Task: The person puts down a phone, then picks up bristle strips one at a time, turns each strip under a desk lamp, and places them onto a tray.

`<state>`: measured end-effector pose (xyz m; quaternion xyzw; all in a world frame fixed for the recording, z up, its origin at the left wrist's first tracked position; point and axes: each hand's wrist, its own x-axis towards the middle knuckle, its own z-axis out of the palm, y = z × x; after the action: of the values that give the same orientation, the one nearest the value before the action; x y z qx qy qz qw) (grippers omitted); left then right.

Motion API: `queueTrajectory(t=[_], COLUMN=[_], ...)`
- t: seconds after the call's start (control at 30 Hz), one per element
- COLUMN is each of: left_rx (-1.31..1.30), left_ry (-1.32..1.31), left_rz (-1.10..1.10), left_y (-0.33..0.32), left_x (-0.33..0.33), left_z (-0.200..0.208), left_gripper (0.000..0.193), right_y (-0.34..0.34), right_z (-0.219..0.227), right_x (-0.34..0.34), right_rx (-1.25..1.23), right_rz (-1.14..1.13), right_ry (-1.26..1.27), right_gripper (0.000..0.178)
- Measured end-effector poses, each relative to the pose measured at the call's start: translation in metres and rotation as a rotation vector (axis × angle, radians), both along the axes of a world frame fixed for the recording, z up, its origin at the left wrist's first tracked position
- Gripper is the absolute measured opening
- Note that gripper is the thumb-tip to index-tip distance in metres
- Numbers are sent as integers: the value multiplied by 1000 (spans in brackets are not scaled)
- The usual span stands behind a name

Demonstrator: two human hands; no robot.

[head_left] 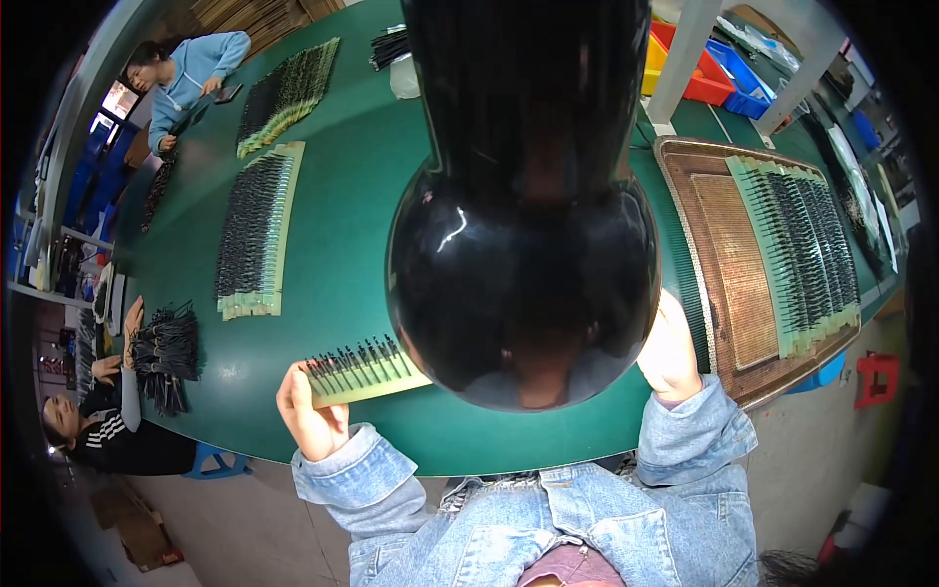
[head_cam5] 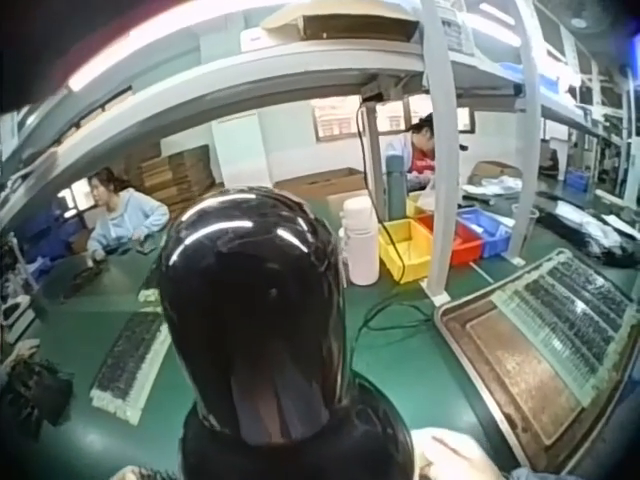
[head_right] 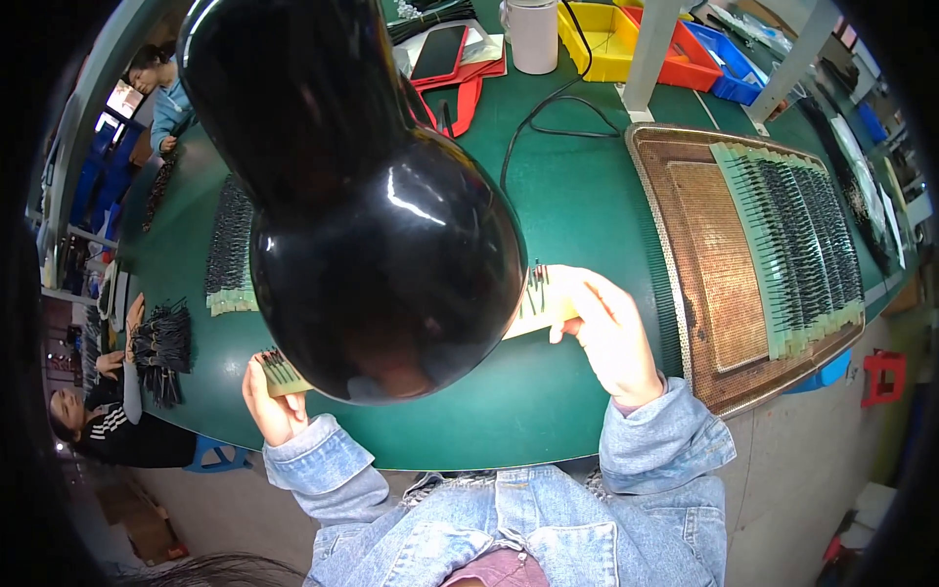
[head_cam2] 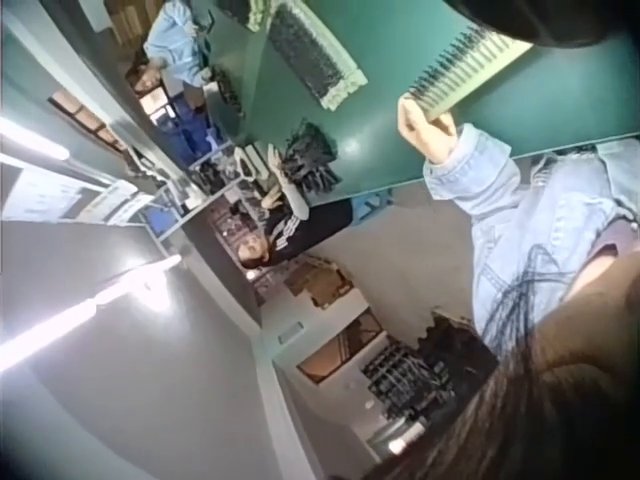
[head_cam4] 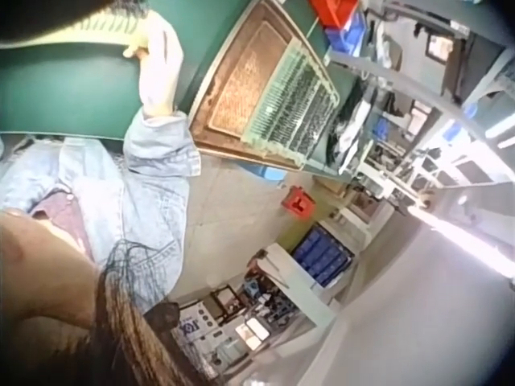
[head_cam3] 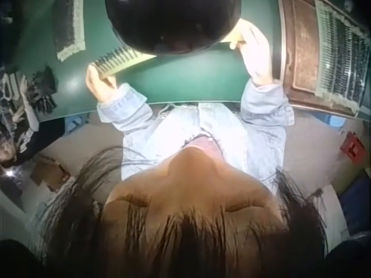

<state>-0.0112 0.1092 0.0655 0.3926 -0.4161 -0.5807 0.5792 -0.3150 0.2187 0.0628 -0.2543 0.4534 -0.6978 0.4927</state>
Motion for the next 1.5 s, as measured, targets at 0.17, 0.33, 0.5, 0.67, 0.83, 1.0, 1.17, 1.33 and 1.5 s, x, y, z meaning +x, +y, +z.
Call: queueTrajectory(t=[0.17,0.33,0.5,0.67,0.83,1.0,1.17,1.33,1.5], left_rx=[30,21,54,76,76,65,88,60,7], left_ry=[-51,-7,-29,-5,9,18,21,13,22], left_rz=[70,139,211,218,213,158,187,193,290], left_y=[4,7,7,7,6,6,9,17,25], left_x=[11,15,13,15,14,16,13,4,-15], left_z=[-3,-6,-4,-7,-8,-9,-7,2,5], left_gripper=[27,25,24,23,23,22,21,19,16], right_y=[2,5,6,7,7,7,10,12,7], right_z=[-4,-3,4,11,8,1,-6,-4,-9], right_x=[4,3,2,3,0,-4,-5,-9,-6], right_rx=[23,-7,-37,-19,34,25,-2,-67,9], right_rz=[100,165,179,210,270,305,232,197,-164], right_ry=[15,-33,-3,72,104,180,66,-102,-244], right_gripper=[27,28,29,31,27,21,21,23,30])
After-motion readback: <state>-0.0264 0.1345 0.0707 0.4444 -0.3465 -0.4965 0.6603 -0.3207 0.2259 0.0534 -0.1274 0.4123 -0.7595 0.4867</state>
